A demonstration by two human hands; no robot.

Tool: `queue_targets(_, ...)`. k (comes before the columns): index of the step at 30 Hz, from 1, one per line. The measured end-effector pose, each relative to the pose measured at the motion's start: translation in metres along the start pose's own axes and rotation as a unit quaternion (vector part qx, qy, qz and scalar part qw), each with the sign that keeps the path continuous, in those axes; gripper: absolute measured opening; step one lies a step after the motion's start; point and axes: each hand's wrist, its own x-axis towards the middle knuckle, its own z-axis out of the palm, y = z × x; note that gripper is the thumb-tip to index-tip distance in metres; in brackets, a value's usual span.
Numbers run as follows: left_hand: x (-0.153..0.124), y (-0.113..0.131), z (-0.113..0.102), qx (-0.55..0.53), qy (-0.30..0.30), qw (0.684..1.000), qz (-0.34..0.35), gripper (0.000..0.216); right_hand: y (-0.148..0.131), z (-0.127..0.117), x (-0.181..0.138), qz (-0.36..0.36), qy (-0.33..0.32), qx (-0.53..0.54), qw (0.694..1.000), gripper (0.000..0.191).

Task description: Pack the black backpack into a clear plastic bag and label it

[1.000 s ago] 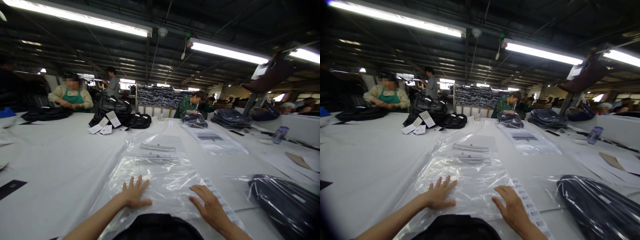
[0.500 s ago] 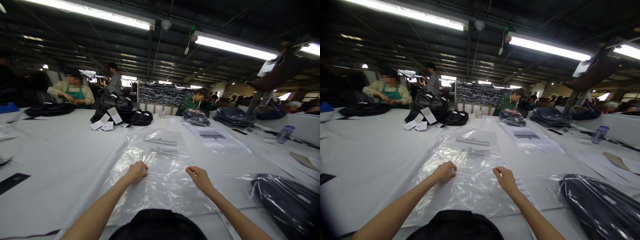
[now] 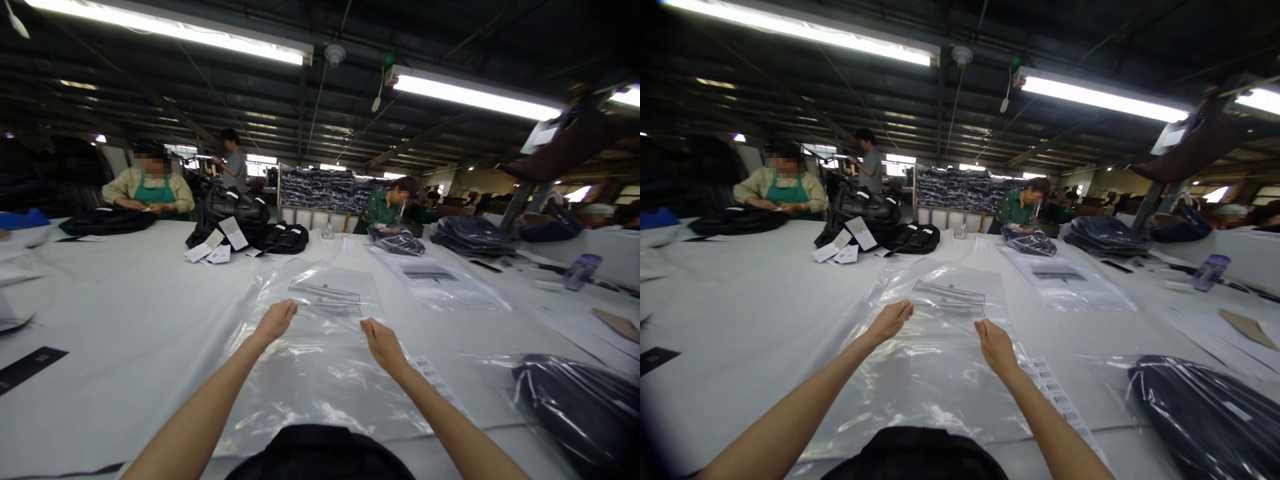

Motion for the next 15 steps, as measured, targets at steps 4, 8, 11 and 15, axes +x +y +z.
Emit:
queue_targets(4,0.001,0.002,-0.006,-0.024,0.006,1.0,-0.006,0.03,-0.002,-0.008,-0.006,-0.088,-0.036,0.006,0.995,0.031)
queue_targets(8,-0.005,0.003,-0.016,-0.069,-0.06,0.995,-0.025,0.019,0.004,-0.011,-0.029,-0.14,-0.042,-0.021,0.989,0.021)
queue_targets(11,-0.008,0.005,-0.023,-0.087,-0.102,0.99,-0.034,0.023,0.009,-0.01,-0.044,-0.143,0.001,-0.039,0.989,0.017)
queue_targets(15,-0.012,0.009,-0.023,-0.053,-0.125,0.991,-0.018,0.022,0.009,-0.008,-0.051,-0.051,0.0,0.0,0.999,0.025)
